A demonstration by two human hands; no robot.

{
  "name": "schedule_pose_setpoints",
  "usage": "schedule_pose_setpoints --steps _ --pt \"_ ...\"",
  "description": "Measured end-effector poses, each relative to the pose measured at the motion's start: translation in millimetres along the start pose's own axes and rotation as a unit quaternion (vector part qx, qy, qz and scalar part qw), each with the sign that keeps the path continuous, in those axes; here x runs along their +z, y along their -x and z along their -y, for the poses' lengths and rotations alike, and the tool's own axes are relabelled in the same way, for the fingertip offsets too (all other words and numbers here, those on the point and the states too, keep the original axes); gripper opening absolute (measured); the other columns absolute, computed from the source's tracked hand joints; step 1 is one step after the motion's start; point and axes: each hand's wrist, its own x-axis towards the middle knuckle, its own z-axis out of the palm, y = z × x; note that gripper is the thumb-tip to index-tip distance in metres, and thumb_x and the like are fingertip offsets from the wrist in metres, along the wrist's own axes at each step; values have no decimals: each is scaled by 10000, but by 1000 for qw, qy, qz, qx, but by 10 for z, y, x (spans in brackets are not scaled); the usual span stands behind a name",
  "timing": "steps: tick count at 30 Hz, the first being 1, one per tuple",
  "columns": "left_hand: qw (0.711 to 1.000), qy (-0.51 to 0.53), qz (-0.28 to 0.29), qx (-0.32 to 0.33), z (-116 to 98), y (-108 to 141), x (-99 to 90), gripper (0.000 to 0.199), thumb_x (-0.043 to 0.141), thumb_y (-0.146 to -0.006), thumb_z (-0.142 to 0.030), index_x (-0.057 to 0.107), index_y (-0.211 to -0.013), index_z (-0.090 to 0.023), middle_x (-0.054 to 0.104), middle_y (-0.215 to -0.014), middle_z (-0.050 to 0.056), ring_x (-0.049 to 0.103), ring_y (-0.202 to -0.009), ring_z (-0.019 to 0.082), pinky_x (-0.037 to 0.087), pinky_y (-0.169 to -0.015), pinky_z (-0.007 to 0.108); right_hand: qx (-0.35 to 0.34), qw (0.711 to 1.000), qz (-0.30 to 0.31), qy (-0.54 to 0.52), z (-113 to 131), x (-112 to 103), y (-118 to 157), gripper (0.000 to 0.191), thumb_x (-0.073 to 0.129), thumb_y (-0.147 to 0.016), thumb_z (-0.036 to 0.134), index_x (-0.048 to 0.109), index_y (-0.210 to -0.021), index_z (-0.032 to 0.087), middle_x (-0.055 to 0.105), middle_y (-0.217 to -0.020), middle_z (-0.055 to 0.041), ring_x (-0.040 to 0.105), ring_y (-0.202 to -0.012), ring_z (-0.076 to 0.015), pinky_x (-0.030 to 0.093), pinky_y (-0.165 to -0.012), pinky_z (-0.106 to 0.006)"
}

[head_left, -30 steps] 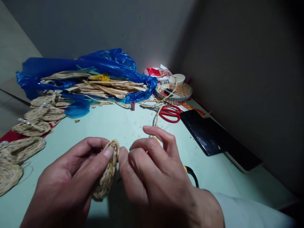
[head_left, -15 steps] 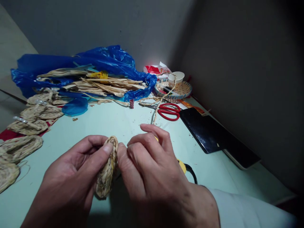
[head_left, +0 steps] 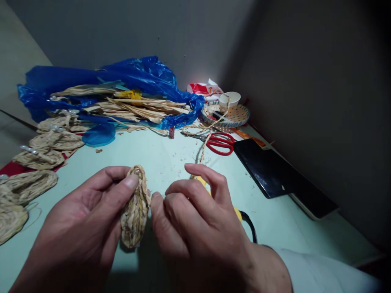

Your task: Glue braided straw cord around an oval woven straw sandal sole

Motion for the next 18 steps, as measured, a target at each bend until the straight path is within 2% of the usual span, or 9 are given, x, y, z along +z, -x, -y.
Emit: schedule_pose_setpoints --steps 2,4,7,9,14,18 --pt "1000 -4 -7 19 -4 6 -6 475 907 -416 -195 711 -836 -299 646 -620 -57 610 -463 143 513 -374 210 0 1000 -4 -6 0 5 13 359 512 -916 17 674 -648 193 566 -590 30 505 -643 -141 434 -1032 -423" --pt "999 -20 -1 27 -8 22 -3 469 924 -429 -256 704 -840 -308 630 -592 -61 594 -447 142 509 -372 219 -6 1000 -10 -8 -6 1 19 366 522 -916 15 652 -630 203 552 -584 37 502 -650 -136 440 -1032 -416" --pt "998 -61 25 13 -14 55 13 391 893 -591 -427 702 -913 -317 655 -601 -37 595 -484 131 500 -422 199 -12 1000 -8 -16 -17 -23 10 374 505 -931 11 635 -642 210 546 -591 52 514 -654 -121 456 -1019 -407" --pt "996 -78 37 15 -14 69 24 373 861 -642 -503 696 -917 -312 663 -604 -25 601 -507 133 491 -435 188 -3 999 15 -29 -19 -53 -2 380 490 -957 18 633 -662 210 546 -597 66 530 -655 -101 460 -1022 -390" --pt "995 -91 35 21 3 80 48 355 859 -647 -503 684 -890 -312 699 -642 -20 618 -542 123 516 -489 175 22 996 59 -57 -10 -113 6 404 423 -1014 44 650 -713 191 583 -585 73 595 -673 -83 437 -1084 -355" --pt "997 -76 11 12 8 124 97 378 896 -569 -471 689 -849 -325 692 -611 -50 633 -545 102 517 -517 142 12 994 91 -55 -23 -104 37 404 398 -1020 45 669 -757 188 592 -582 70 608 -732 -101 411 -1115 -366"
